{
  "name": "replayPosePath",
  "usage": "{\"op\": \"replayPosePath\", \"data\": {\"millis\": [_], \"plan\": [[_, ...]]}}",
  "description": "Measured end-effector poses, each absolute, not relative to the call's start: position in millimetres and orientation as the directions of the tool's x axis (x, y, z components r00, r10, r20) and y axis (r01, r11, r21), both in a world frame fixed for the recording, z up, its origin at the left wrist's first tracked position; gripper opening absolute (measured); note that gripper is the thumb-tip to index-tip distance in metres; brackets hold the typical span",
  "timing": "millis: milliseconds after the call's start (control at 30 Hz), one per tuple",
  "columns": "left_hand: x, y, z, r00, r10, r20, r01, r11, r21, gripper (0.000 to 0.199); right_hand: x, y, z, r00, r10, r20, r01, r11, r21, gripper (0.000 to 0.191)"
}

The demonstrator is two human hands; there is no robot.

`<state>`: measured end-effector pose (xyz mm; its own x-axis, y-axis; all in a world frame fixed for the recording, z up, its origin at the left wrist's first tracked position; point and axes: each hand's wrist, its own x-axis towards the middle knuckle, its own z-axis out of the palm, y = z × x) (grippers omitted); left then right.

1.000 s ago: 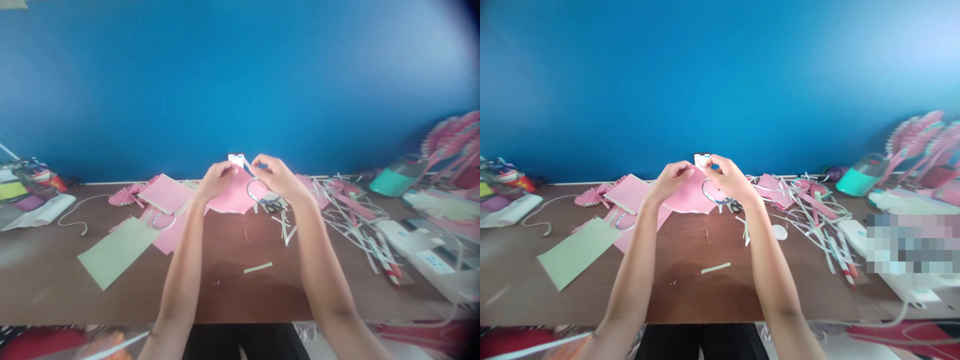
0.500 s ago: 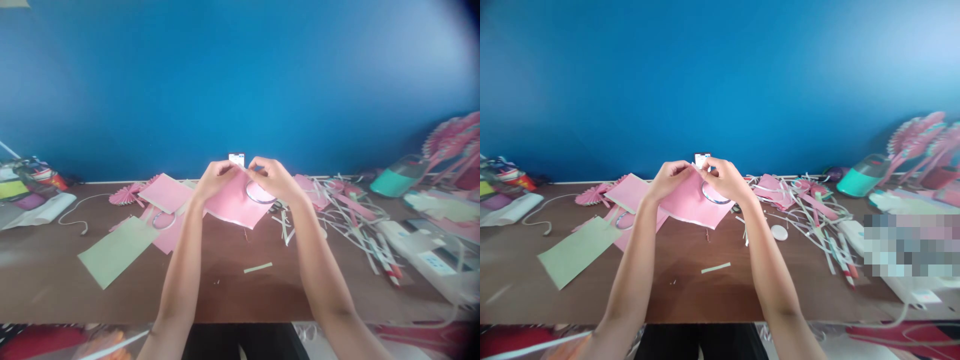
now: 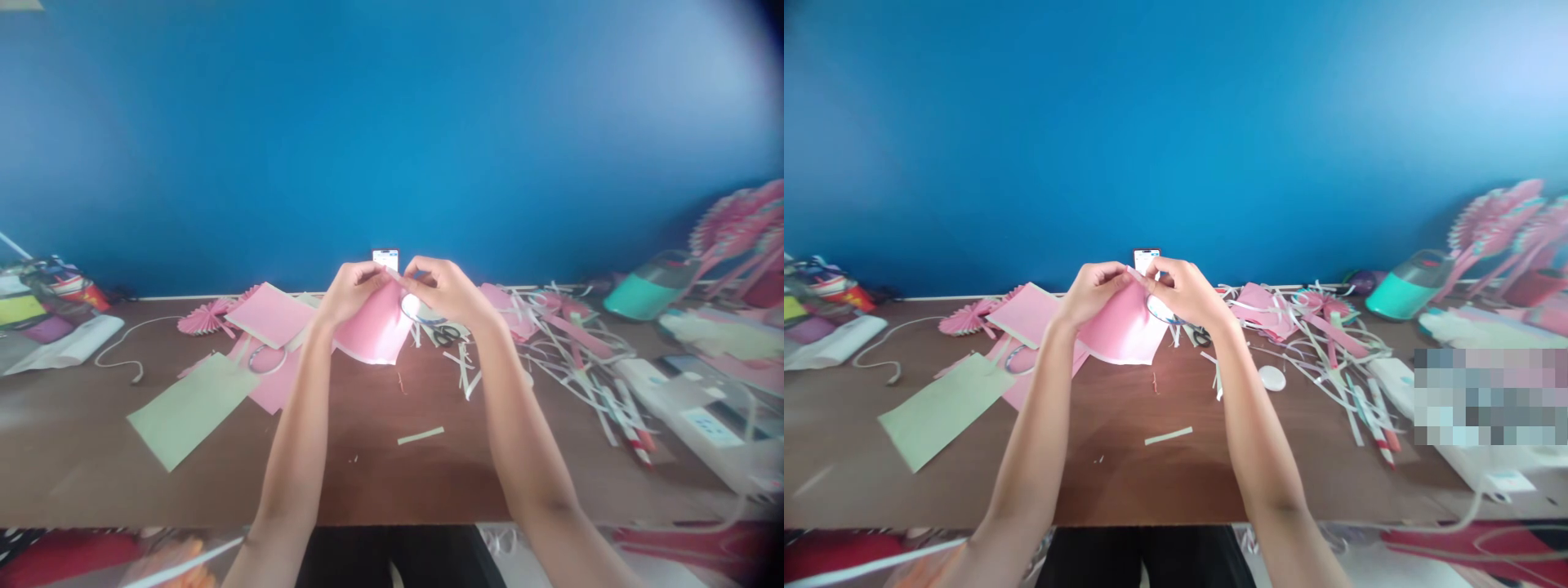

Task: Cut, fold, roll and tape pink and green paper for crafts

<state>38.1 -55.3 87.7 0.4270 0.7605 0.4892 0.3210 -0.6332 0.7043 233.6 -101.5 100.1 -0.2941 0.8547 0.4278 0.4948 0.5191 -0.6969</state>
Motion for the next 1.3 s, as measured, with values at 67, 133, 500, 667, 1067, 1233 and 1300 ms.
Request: {"op": "replayPosePath", "data": {"millis": [67,133,500,667,1067,1233,1300], "plan": [[38.9,-56.0,88.0,0.428,0.759,0.490,0.319,-0.635,0.704,0.036,233.2,-101.0,99.7,-0.303,0.849,0.432,0.496,0.528,-0.689,0.041],[39.7,-57.1,88.5,0.434,0.754,0.494,0.313,-0.640,0.702,0.034,232.9,-100.8,99.6,-0.309,0.844,0.437,0.497,0.536,-0.683,0.040],[40.1,-58.1,88.9,0.439,0.747,0.500,0.312,-0.648,0.695,0.033,233.6,-99.1,98.8,-0.303,0.847,0.436,0.528,0.530,-0.664,0.037],[40.2,-59.8,89.6,0.423,0.754,0.504,0.320,-0.644,0.695,0.035,233.9,-97.7,97.3,-0.296,0.846,0.445,0.533,0.532,-0.658,0.036],[40.6,-59.5,88.2,0.420,0.752,0.509,0.306,-0.645,0.701,0.034,232.9,-98.7,98.6,-0.285,0.850,0.444,0.540,0.525,-0.658,0.033],[39.7,-62.3,90.2,0.419,0.748,0.515,0.357,-0.657,0.664,0.036,233.0,-98.8,99.0,-0.283,0.854,0.436,0.555,0.517,-0.652,0.031],[37.8,-61.3,90.3,0.418,0.751,0.512,0.402,-0.658,0.637,0.036,233.0,-100.1,99.4,-0.282,0.861,0.423,0.558,0.506,-0.658,0.028]]}}
